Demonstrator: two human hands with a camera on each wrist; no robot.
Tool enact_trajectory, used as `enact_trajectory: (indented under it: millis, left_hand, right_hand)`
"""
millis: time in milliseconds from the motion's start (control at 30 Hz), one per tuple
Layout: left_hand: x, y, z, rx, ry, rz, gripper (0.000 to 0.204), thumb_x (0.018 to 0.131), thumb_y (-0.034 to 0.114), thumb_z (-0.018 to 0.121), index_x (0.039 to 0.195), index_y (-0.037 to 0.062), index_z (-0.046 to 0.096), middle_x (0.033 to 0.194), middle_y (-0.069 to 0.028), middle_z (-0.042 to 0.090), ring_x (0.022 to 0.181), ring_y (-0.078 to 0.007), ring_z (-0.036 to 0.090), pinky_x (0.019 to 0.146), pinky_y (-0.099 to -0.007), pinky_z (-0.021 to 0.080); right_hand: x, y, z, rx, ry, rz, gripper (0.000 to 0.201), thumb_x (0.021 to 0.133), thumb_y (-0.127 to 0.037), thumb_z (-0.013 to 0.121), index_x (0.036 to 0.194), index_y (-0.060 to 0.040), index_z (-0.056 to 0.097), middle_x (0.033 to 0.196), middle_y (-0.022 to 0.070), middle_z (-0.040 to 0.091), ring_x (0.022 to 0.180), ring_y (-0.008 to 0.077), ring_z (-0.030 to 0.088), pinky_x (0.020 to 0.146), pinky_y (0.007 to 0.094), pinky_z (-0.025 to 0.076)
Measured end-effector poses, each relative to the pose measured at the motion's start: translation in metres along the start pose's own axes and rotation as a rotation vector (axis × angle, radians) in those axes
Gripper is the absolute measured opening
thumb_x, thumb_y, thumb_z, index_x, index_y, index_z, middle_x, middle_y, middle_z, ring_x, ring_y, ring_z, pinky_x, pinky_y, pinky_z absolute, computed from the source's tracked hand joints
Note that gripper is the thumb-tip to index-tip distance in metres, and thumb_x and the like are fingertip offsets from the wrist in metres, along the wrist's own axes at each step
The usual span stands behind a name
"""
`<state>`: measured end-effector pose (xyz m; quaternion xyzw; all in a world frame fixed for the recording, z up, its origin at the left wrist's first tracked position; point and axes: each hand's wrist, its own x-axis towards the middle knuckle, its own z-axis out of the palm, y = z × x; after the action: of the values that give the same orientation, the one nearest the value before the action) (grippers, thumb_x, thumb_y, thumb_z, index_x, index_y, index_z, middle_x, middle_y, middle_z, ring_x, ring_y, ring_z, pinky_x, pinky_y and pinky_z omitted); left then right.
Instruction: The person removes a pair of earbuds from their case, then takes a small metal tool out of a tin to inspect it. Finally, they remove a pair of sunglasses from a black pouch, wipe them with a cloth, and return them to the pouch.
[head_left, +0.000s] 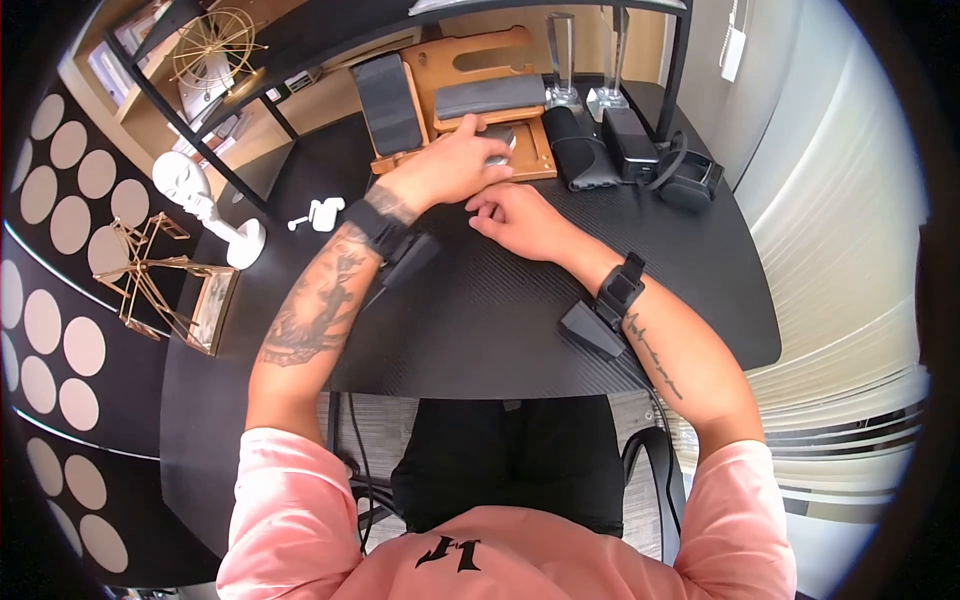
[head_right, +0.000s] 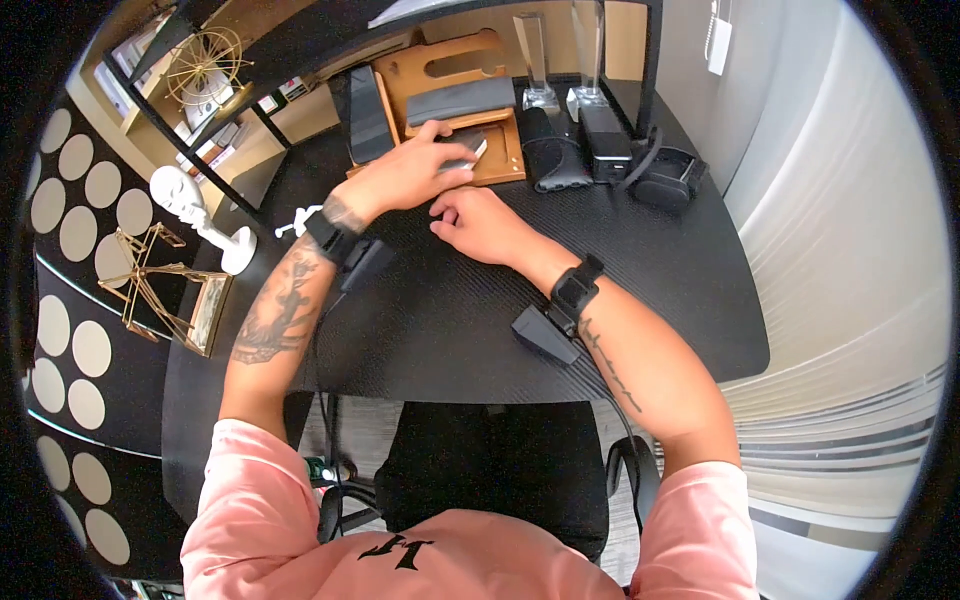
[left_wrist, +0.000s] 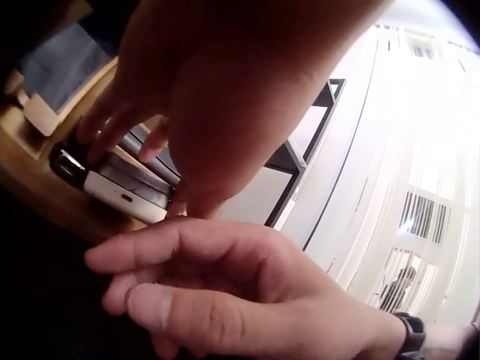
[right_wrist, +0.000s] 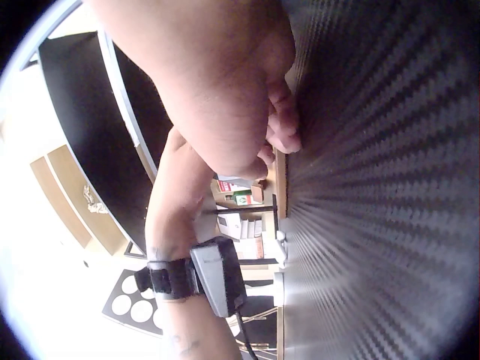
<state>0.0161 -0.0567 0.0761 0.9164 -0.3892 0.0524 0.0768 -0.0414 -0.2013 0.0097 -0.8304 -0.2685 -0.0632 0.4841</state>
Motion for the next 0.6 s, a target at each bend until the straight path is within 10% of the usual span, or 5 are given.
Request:
enact_trajectory:
  millis: [367,500,600]
  left_hand:
    - [-0.012,-0.005,0.005,-0.085,0.212,0.046,0.030,0.084,0.021,0.063,0.097,0.0027,0.043,0.110,-0.0213,0.053,0.095,-0.0388,0.057,0.076,-0.0434,0.045]
    - [0.001,-0.014,0.019,-0.129,0.112,-0.069,0.035,0.080,0.022,0.068,0.097,0.0034,0.043,0.094,-0.0223,0.058,0.091,-0.0404,0.058,0.074,-0.0412,0.046]
    - [-0.006,-0.016,0.017,-0.149,0.086,-0.139,0.036,0.080,0.023,0.069,0.097,0.0039,0.044,0.091,-0.0184,0.060,0.089,-0.0340,0.061,0.073,-0.0397,0.047]
  right_hand:
    - [-0.001,-0.005,-0.001,-0.038,-0.035,0.019,0.021,0.081,-0.017,0.066,0.072,0.0011,0.063,0.066,0.0169,0.061,0.065,0.0306,0.062,0.063,0.0387,0.047]
    - [0.003,0.014,0.005,0.123,0.016,0.017,0.017,0.087,-0.017,0.064,0.083,-0.0006,0.063,0.071,0.0003,0.062,0.059,0.0080,0.055,0.054,0.0249,0.045]
    - [0.006,0.019,0.005,0.287,0.020,0.144,0.018,0.085,-0.017,0.064,0.084,0.0003,0.066,0.072,0.0063,0.065,0.059,0.0137,0.060,0.058,0.0282,0.048]
